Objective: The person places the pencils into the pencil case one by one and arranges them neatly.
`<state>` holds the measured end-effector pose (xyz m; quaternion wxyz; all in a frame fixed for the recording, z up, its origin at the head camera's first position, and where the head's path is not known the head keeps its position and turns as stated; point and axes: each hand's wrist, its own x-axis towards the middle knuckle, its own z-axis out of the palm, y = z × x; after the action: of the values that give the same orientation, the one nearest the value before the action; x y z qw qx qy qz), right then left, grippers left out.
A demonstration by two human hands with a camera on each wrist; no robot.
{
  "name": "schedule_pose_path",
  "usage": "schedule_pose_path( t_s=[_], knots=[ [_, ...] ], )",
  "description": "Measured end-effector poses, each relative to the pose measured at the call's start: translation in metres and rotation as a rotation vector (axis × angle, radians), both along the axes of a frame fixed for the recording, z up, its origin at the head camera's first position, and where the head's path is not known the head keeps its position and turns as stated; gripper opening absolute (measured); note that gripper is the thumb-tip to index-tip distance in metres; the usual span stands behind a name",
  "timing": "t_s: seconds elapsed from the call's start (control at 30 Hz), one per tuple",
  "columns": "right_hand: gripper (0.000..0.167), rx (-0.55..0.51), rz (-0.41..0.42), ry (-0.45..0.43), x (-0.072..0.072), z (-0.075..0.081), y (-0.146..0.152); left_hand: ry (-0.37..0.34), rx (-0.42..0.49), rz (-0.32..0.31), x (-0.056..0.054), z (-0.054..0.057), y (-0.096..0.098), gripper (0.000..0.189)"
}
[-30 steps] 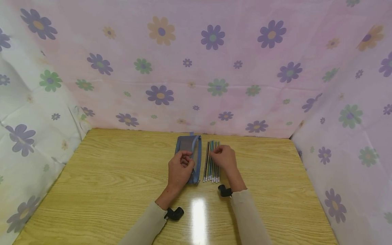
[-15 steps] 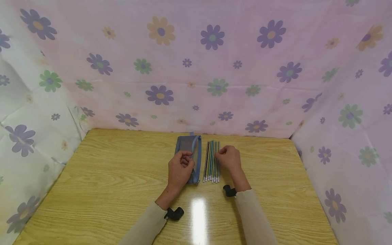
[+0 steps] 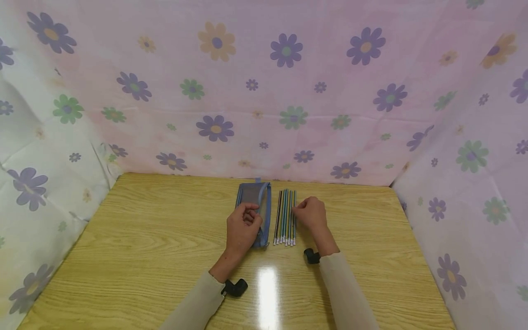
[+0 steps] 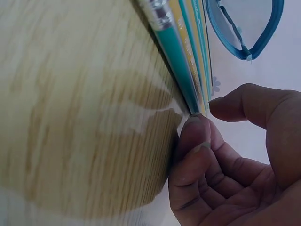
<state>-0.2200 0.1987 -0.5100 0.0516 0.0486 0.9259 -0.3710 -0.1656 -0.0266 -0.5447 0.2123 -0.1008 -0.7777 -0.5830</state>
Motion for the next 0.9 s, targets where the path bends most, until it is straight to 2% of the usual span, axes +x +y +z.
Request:
schedule_pose_path(
  t_s=[0.33,0.6,0.9],
  knots=[
    [0.025,0.043,0.016,0.014,-0.002,-0.0017,-0.001,0.001,0.001,0.0,-0.0004,0.0,-0.0004,0.02],
    [0.035,0.077,-0.01,-0.038,-0.0029,0.0039,-0.0041,-0.019,0.003,0.001,0.0004,0.0013,-0.0004,0.02],
    [0.035,0.14,-0.029,-0.079,-0.0073,0.0041,-0.0074,-0.017,-0.006,0.006,0.001,0.0016,-0.0005,0.02]
  ],
)
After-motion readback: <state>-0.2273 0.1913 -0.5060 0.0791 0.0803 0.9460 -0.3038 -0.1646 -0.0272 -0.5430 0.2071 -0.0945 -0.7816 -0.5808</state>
